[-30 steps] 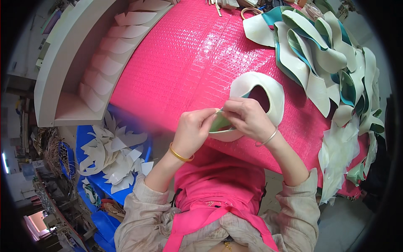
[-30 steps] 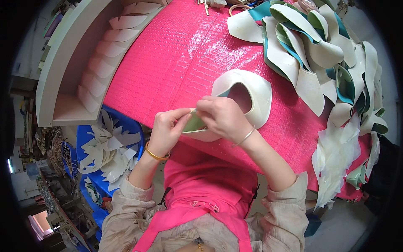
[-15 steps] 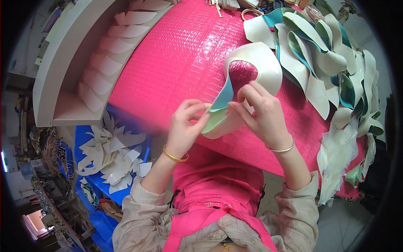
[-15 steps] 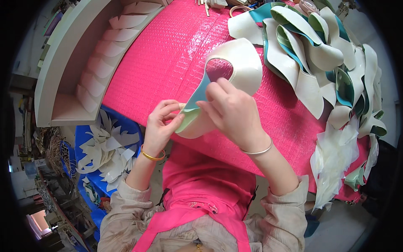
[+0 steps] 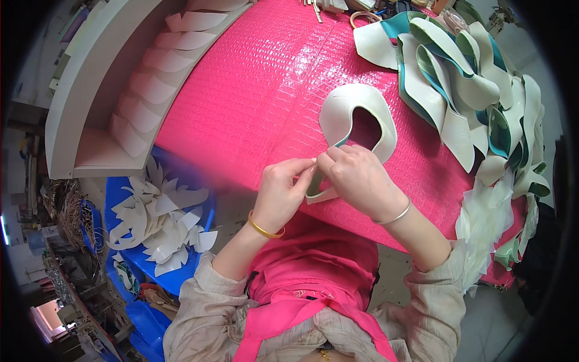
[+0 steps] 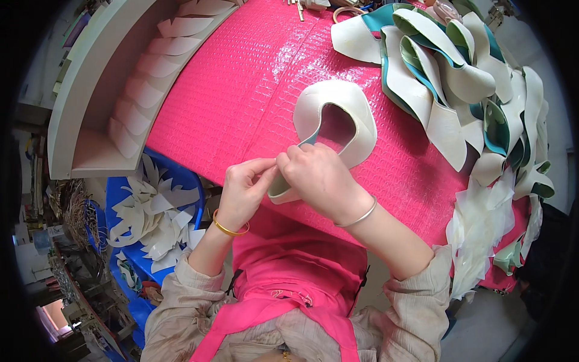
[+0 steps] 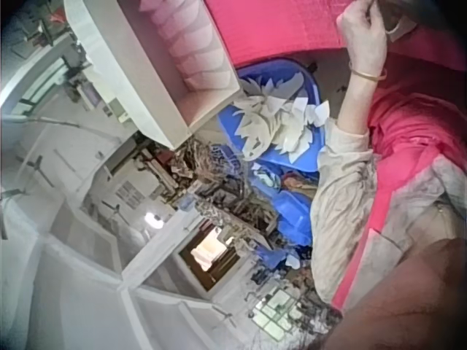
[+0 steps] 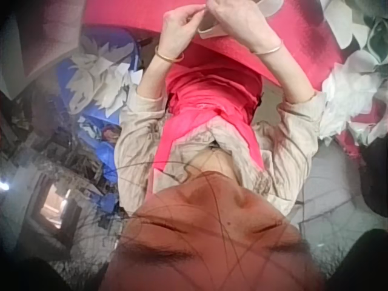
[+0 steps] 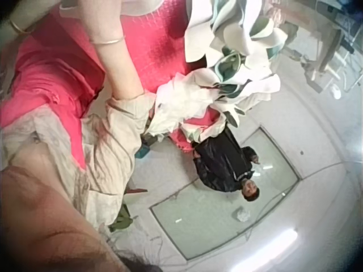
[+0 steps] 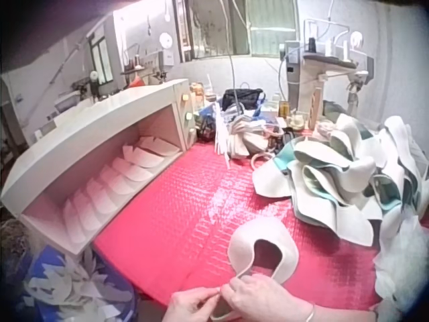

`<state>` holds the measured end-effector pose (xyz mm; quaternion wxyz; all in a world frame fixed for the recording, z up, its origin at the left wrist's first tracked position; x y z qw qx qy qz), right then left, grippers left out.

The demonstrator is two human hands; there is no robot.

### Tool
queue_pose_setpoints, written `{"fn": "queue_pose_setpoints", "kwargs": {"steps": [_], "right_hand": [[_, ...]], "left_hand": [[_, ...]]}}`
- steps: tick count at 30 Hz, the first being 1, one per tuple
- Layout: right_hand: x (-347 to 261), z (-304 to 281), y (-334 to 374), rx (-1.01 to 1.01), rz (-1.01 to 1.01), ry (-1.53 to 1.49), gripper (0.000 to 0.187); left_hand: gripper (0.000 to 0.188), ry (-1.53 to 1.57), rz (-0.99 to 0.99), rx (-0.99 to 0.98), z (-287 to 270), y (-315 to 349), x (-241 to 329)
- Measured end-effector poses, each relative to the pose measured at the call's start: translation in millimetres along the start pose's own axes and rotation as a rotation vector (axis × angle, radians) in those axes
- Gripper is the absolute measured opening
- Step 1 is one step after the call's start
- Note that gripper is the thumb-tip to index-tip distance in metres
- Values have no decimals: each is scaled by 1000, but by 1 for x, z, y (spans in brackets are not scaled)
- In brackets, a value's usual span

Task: The person assembles shoe components by hand on a pink workbench. They pick up white and teal shoe parts, insert white insoles, and press the pieces together to form a finished shoe unit. The person handles the items one at a time, occasionally placing finished units into a white bin.

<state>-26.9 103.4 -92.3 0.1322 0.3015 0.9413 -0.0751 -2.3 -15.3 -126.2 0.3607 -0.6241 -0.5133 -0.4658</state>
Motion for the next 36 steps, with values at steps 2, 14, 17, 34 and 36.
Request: {"fn": "queue_pose_setpoints", "kwargs": {"steps": [2, 14, 17, 34, 36], "right_hand": [[2, -2, 2, 4, -39, -30, 26], [10, 0, 6, 152, -76, -60, 13], [18, -2, 7, 154, -106, -209, 14], [16, 8, 17, 184, 13, -221, 14], [14, 6, 15, 208, 72, -224, 14]], "left_hand": [[17, -33, 24, 5, 1, -1, 5], [14, -217, 134, -16, 6, -7, 17], [15, -118, 178, -18, 7, -8, 10], [13, -175, 158, 28, 9, -7, 9], [11, -158, 157, 84, 8, -5, 8]]}}
Point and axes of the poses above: each hand's wrist, its own y-axis away from the middle knuckle, its own z-axis out of the palm, x = y × z, the point moved 5 cm from there along -y, towards the middle knuckle, and after that the axes turned 10 degrees about -x, right-handed, at the moved point
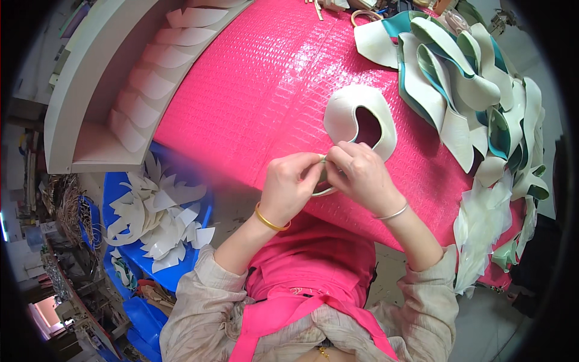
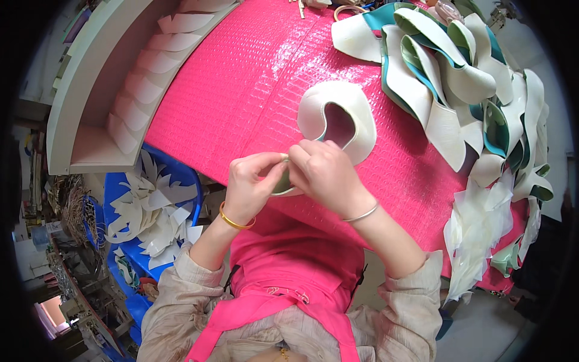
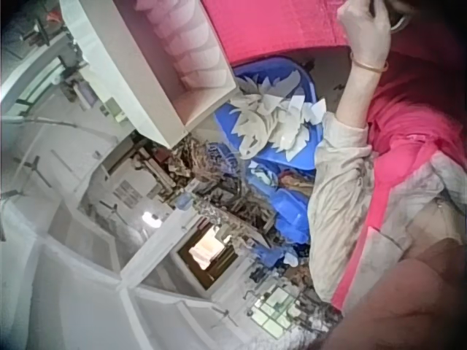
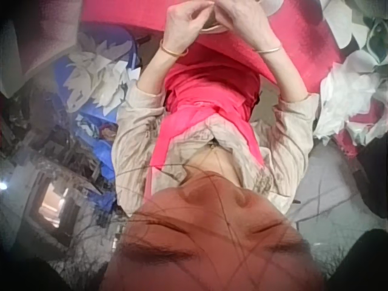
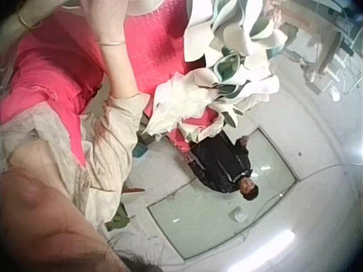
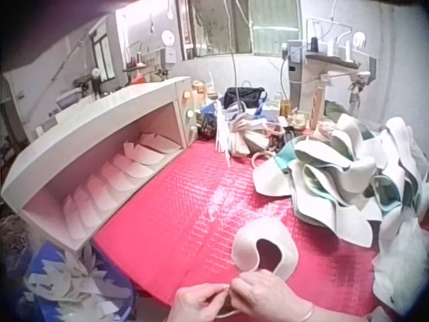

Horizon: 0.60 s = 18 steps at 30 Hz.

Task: The person assembles shoe components by hand on a pink workbench. They pick up white and teal shoe parts, insert white insoles, and press the pieces together to form a finished shoe unit. The person handles the items one at a time, occasionally placing finished units into a white bin.

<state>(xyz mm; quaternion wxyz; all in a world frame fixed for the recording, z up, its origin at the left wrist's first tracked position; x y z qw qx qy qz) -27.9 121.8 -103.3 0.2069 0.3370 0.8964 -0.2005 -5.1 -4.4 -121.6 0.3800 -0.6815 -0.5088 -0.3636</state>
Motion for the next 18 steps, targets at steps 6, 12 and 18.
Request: {"fn": "queue_pose_setpoints", "kwargs": {"steps": [6, 12, 18], "right_hand": [[-28, -3, -26, 68, -116, 8, 19], [-27, -2, -52, -247, -381, -96, 13], [32, -42, -64, -621, -216, -187, 9]], "left_hand": [[10, 123, -46, 407, -29, 29, 5], [27, 593, -73, 395, -30, 39, -19], [32, 432, -141, 213, -27, 14, -15]]}}
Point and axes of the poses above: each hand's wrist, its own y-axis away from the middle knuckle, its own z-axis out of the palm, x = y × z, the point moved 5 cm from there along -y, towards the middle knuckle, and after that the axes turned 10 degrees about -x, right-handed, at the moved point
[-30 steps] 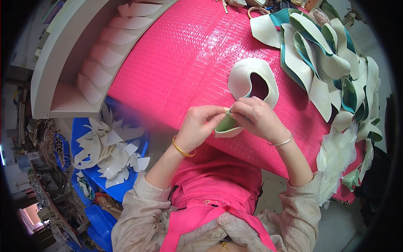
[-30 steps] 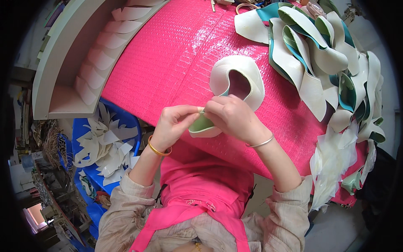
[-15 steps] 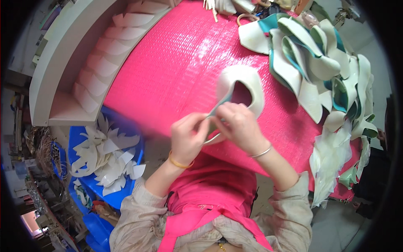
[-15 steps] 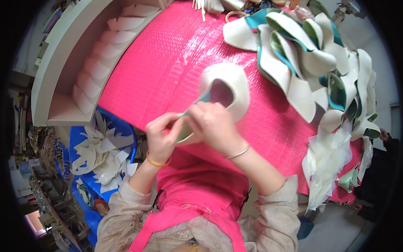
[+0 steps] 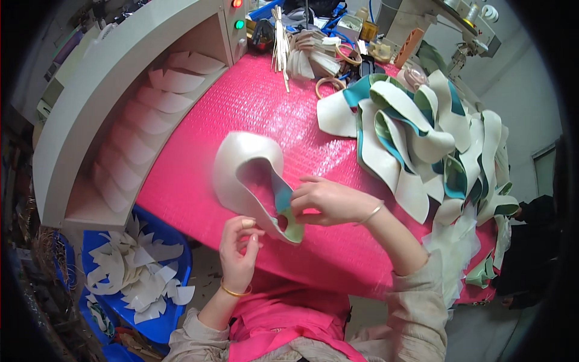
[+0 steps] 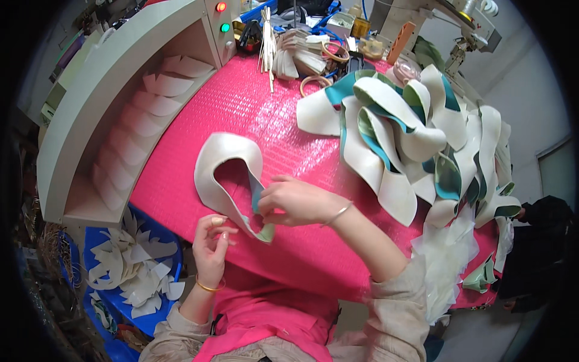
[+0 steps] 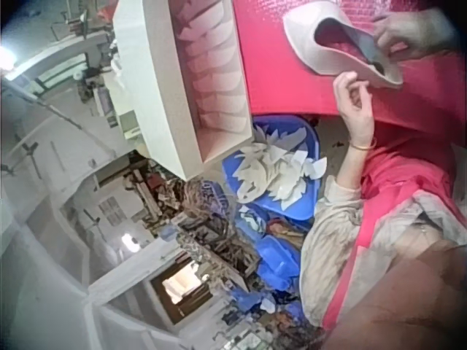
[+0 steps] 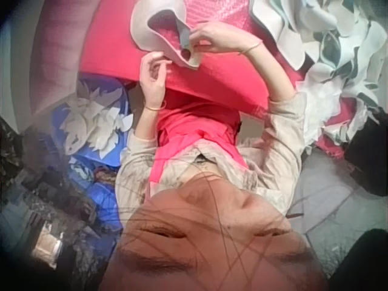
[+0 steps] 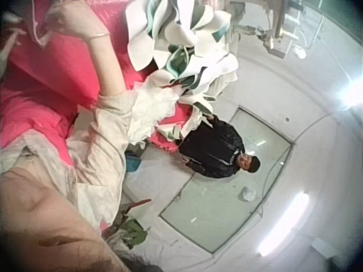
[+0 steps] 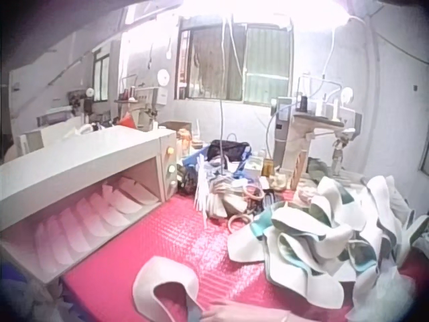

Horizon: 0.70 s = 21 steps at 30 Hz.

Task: The person assembles shoe components by hand on a pink workbench. They pick up white and teal shoe parts, insert white insoles, and press the pieces together to form a finished shoe unit. The person handles the items one at a time, occasionally placing finished units into a white bin.

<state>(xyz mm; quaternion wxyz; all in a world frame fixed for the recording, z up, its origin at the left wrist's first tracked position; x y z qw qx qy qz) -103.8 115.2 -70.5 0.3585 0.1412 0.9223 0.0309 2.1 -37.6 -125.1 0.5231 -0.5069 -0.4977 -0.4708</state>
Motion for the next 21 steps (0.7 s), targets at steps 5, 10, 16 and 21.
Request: {"fn": "queue_pose_setpoints", "kwargs": {"steps": [5, 10, 16, 21], "right_hand": [[83, -108, 40, 432, 283, -56, 13], [246, -266, 84, 943, 589, -86, 15], [411, -361, 88, 1135, 1007, 235, 21], [464, -393, 52, 1055, 926, 534, 21]], "left_hand": [[50, -658, 361, -364, -5, -49, 33], [30, -759, 462, -735, 1, -79, 21], [24, -761, 565, -570, 0, -128, 15], [29, -611, 569, -565, -4, -147, -19]]}}
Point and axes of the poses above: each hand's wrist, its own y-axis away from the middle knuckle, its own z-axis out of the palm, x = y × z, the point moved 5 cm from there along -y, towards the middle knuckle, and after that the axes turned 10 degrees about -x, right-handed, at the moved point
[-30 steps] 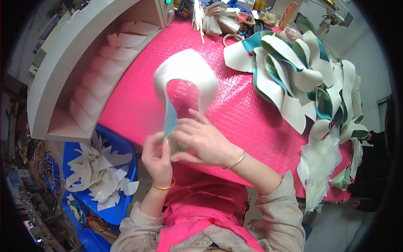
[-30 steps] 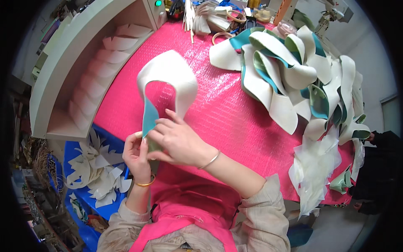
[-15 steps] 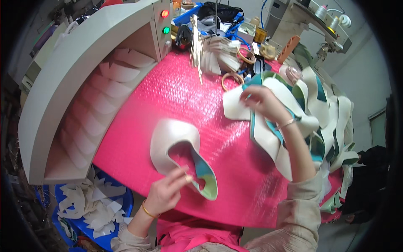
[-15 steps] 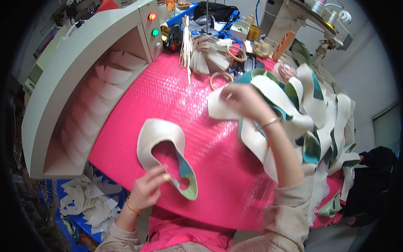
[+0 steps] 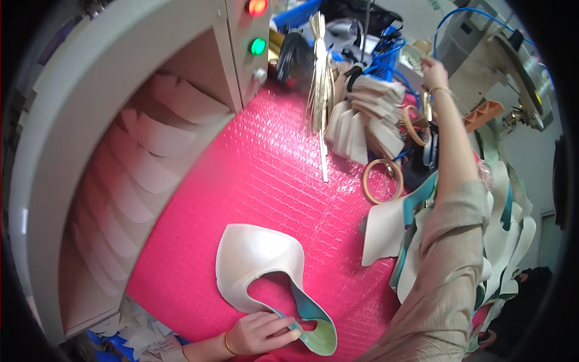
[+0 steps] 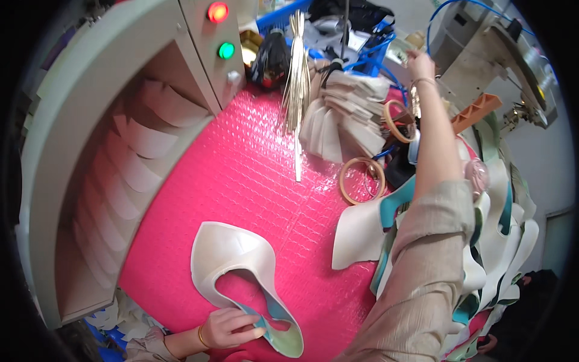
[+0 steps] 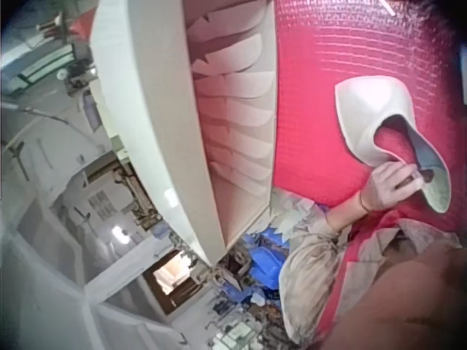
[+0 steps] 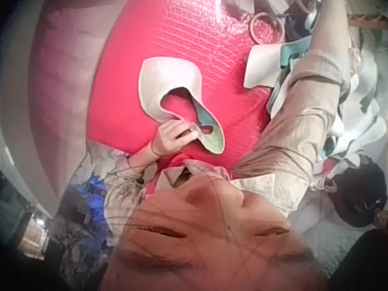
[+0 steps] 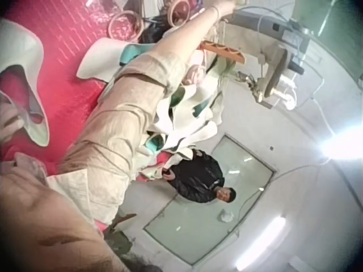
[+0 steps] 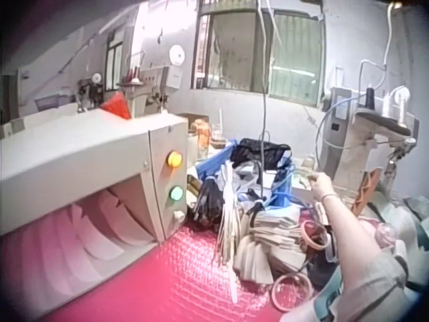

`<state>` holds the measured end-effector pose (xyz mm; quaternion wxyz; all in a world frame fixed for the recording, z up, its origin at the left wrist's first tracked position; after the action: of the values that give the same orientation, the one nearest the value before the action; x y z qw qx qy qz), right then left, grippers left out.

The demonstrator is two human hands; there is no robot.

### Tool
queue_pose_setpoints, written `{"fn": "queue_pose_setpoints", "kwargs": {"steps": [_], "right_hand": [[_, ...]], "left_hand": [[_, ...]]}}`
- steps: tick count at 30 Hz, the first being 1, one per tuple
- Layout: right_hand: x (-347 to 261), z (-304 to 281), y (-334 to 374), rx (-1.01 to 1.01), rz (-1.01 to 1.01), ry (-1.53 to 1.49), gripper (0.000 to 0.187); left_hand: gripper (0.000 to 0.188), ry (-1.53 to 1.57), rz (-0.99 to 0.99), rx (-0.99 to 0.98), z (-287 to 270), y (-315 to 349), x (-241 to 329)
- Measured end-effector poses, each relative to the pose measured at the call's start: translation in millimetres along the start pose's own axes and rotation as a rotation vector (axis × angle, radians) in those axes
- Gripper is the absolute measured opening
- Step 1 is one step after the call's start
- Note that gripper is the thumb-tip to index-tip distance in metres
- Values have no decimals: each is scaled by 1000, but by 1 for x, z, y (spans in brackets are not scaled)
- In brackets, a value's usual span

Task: The person assembles shoe components by hand on a pink workbench. They pick up white and teal shoe parts, insert white insoles, and press the pieces together to form a finished shoe unit. The person handles the items one at a time, occasionally placing finished units into a white bin.

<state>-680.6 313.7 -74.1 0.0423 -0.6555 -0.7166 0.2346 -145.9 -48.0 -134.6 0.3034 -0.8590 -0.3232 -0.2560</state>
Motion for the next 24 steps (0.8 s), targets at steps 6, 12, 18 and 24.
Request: {"fn": "queue_pose_setpoints", "kwargs": {"steps": [6, 12, 18, 24], "right_hand": [[51, 25, -62, -87, 129, 4, 27], [29, 34, -62, -347, 246, 254, 27], [33, 62, -76, -433, 305, 648, 37], [-14, 22, -65, -393, 385, 498, 35]], "left_hand": [[22, 331, 3, 144, -1, 25, -17], [33, 415, -80, 149, 0, 37, -18], [42, 457, -52, 32, -5, 26, -33], [38, 496, -78, 168, 1, 25, -36]]}}
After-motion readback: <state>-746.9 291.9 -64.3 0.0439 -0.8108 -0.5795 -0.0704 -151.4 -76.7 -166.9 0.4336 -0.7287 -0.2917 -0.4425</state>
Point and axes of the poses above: each hand's wrist, its own y-axis away from the middle knuckle, its own z-axis out of the palm, x = y × z, the point moved 5 cm from there along -y, towards the middle knuckle, and after that the axes turned 10 degrees about -x, right-handed, at the moved point
